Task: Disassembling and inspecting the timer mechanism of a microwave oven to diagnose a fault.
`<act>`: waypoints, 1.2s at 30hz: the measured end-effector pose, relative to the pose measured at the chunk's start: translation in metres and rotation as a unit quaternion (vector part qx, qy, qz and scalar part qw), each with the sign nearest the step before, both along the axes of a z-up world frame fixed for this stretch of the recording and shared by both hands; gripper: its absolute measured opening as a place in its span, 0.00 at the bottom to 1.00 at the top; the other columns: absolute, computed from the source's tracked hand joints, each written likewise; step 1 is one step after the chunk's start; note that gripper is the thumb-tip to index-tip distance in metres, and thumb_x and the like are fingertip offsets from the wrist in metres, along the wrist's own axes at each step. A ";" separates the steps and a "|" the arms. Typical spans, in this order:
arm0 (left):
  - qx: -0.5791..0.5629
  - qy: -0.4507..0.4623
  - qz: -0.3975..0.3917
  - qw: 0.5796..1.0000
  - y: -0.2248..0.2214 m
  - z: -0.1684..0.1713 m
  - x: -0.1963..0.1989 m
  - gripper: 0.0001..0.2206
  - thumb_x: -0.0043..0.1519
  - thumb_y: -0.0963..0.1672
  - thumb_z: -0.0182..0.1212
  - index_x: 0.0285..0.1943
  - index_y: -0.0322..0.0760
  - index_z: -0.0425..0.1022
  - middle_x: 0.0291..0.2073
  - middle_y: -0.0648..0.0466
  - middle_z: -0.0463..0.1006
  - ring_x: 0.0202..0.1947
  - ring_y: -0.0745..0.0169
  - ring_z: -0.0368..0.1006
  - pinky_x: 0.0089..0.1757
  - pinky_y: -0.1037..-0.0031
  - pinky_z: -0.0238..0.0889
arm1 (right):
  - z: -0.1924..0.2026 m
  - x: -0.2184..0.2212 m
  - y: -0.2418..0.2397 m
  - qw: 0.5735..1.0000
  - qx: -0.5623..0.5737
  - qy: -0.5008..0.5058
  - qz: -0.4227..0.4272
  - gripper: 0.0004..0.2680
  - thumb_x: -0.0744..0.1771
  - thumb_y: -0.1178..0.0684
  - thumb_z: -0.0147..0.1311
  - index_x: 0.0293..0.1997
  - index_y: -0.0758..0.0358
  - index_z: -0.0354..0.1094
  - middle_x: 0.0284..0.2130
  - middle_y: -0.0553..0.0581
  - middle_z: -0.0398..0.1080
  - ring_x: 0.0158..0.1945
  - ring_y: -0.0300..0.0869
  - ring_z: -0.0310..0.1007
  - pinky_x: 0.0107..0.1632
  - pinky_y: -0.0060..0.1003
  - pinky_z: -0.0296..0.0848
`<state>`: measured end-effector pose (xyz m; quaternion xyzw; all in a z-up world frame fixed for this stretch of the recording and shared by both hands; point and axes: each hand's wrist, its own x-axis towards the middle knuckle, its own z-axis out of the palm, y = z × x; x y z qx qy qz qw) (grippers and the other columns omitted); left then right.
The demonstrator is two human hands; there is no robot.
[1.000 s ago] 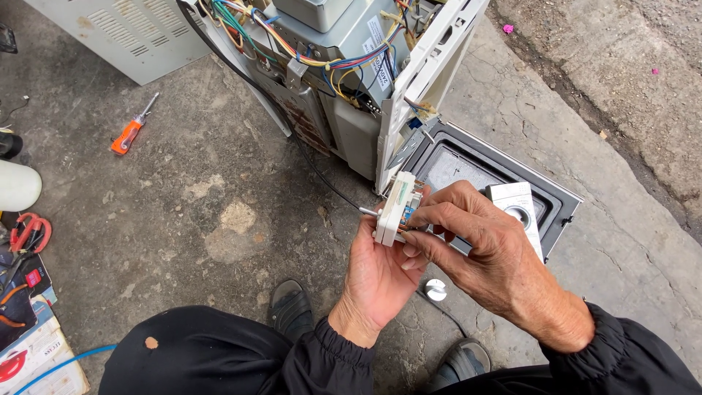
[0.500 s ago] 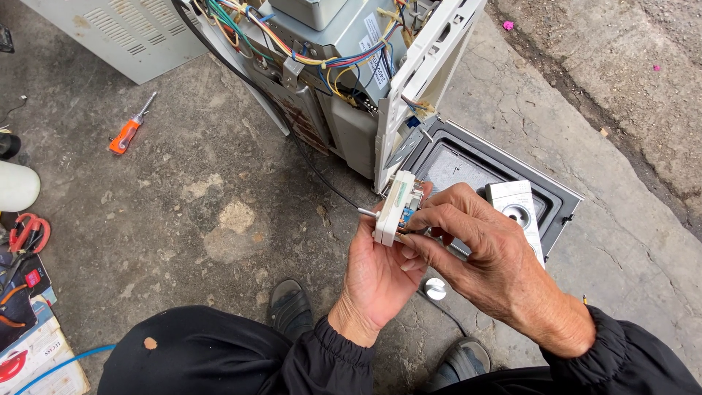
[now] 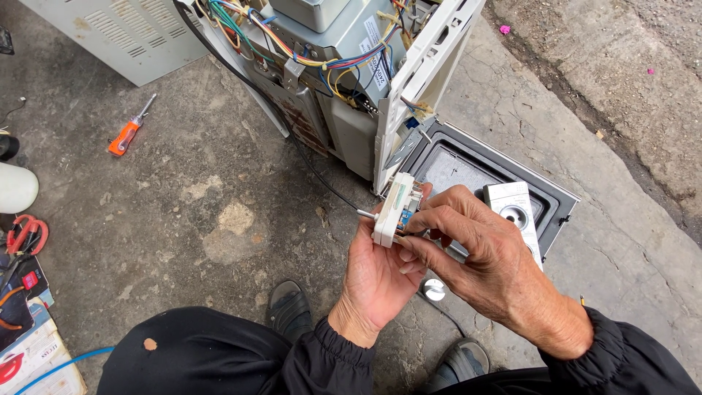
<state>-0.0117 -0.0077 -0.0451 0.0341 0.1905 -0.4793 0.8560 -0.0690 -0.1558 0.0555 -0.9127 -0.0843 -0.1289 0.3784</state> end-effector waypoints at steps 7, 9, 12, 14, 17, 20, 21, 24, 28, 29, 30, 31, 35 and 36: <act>-0.022 -0.013 0.009 1.000 0.001 -0.003 -0.004 0.32 0.70 0.52 0.59 0.83 0.35 0.68 0.48 0.55 0.83 0.25 0.74 0.65 0.25 0.84 0.60 | 0.001 -0.003 0.001 1.000 0.001 0.001 -0.002 0.06 0.71 0.51 0.62 0.52 0.55 0.76 0.36 0.51 0.69 0.39 0.41 0.74 0.45 0.35 0.73; -0.022 -0.005 0.005 1.000 0.001 -0.002 -0.004 0.32 0.71 0.52 0.57 0.84 0.37 0.67 0.53 0.56 0.83 0.24 0.74 0.64 0.25 0.84 0.59 | 0.003 -0.005 0.002 1.000 -0.003 0.006 -0.002 0.06 0.71 0.50 0.61 0.52 0.55 0.76 0.36 0.51 0.70 0.40 0.42 0.75 0.45 0.35 0.72; -0.037 -0.010 0.007 0.999 0.001 -0.005 -0.006 0.33 0.69 0.53 0.60 0.83 0.37 0.67 0.41 0.56 0.82 0.25 0.73 0.66 0.26 0.84 0.61 | 0.003 -0.006 0.002 1.000 -0.010 0.013 -0.007 0.07 0.71 0.50 0.61 0.54 0.53 0.76 0.37 0.50 0.69 0.39 0.41 0.74 0.43 0.35 0.72; -0.051 -0.013 0.011 0.999 0.002 -0.008 -0.008 0.36 0.68 0.54 0.63 0.85 0.36 0.65 0.49 0.56 0.82 0.26 0.74 0.66 0.27 0.84 0.61 | 0.004 -0.007 0.003 1.000 -0.009 0.009 -0.005 0.07 0.71 0.50 0.61 0.53 0.54 0.76 0.37 0.51 0.69 0.39 0.42 0.74 0.44 0.35 0.72; -0.067 -0.014 0.011 0.998 0.001 -0.010 -0.010 0.39 0.67 0.54 0.66 0.86 0.36 0.63 0.54 0.52 0.82 0.28 0.73 0.68 0.28 0.84 0.61 | 0.005 -0.007 0.003 1.000 -0.011 -0.003 -0.003 0.06 0.71 0.50 0.61 0.53 0.56 0.75 0.38 0.52 0.70 0.40 0.43 0.75 0.44 0.36 0.73; -0.061 -0.003 0.004 0.998 0.001 -0.007 -0.009 0.36 0.69 0.54 0.61 0.86 0.38 0.64 0.48 0.54 0.82 0.28 0.74 0.67 0.28 0.84 0.61 | 0.004 -0.008 0.003 1.000 -0.013 -0.008 -0.006 0.06 0.71 0.51 0.61 0.53 0.56 0.75 0.38 0.53 0.70 0.40 0.43 0.75 0.44 0.37 0.72; -0.051 0.008 -0.001 0.999 0.001 -0.005 -0.009 0.33 0.71 0.54 0.56 0.85 0.40 0.66 0.44 0.59 0.82 0.26 0.76 0.65 0.28 0.83 0.60 | 0.003 -0.008 0.003 1.000 -0.013 -0.005 -0.009 0.06 0.71 0.51 0.61 0.52 0.56 0.75 0.38 0.52 0.70 0.39 0.43 0.74 0.43 0.36 0.72; -0.016 -0.007 0.003 1.000 -0.002 -0.003 -0.008 0.30 0.71 0.53 0.56 0.82 0.38 0.70 0.55 0.57 0.84 0.25 0.77 0.64 0.27 0.85 0.59 | 0.000 -0.007 0.002 1.000 -0.001 -0.017 -0.007 0.06 0.71 0.52 0.61 0.53 0.57 0.74 0.38 0.53 0.70 0.40 0.44 0.73 0.44 0.37 0.72; -0.035 -0.006 0.008 0.999 -0.002 -0.004 -0.008 0.32 0.71 0.52 0.56 0.84 0.36 0.68 0.59 0.54 0.83 0.28 0.74 0.68 0.32 0.82 0.64 | 0.003 -0.006 0.003 1.000 -0.004 -0.018 0.000 0.07 0.72 0.51 0.60 0.54 0.58 0.75 0.39 0.54 0.69 0.40 0.44 0.72 0.43 0.37 0.70; -0.034 -0.005 0.012 0.999 -0.002 -0.003 -0.008 0.31 0.71 0.52 0.56 0.83 0.36 0.68 0.64 0.54 0.80 0.30 0.73 0.70 0.32 0.82 0.64 | 0.003 -0.006 0.003 1.000 -0.006 -0.014 -0.005 0.06 0.72 0.51 0.61 0.53 0.57 0.75 0.39 0.54 0.69 0.40 0.44 0.72 0.44 0.37 0.71; -0.032 -0.004 0.016 0.999 -0.002 -0.001 -0.008 0.31 0.71 0.52 0.56 0.83 0.36 0.68 0.69 0.54 0.78 0.32 0.73 0.71 0.32 0.81 0.63 | 0.002 -0.007 0.003 1.000 -0.008 -0.010 -0.011 0.06 0.71 0.51 0.61 0.52 0.57 0.75 0.40 0.54 0.69 0.40 0.44 0.73 0.44 0.37 0.72; -0.032 -0.003 0.016 0.999 -0.001 -0.001 -0.008 0.31 0.71 0.52 0.56 0.83 0.36 0.68 0.69 0.54 0.78 0.32 0.73 0.71 0.32 0.81 0.63 | 0.001 -0.007 0.002 1.000 -0.008 -0.010 -0.011 0.06 0.71 0.51 0.61 0.52 0.57 0.75 0.40 0.54 0.69 0.40 0.44 0.73 0.44 0.37 0.72; -0.042 -0.006 0.011 0.999 -0.001 -0.002 -0.007 0.30 0.72 0.52 0.55 0.83 0.37 0.68 0.62 0.51 0.81 0.44 0.62 0.77 0.33 0.79 0.66 | 0.000 -0.006 0.002 1.000 -0.010 -0.024 -0.004 0.07 0.71 0.51 0.61 0.54 0.58 0.74 0.40 0.55 0.69 0.40 0.45 0.73 0.43 0.37 0.72; -0.051 -0.011 0.011 0.999 -0.001 -0.003 -0.008 0.30 0.72 0.52 0.56 0.83 0.38 0.68 0.60 0.52 0.81 0.41 0.65 0.76 0.34 0.79 0.67 | 0.000 -0.006 0.002 1.000 -0.008 -0.026 -0.004 0.07 0.71 0.52 0.62 0.53 0.58 0.74 0.40 0.54 0.69 0.40 0.44 0.72 0.44 0.37 0.72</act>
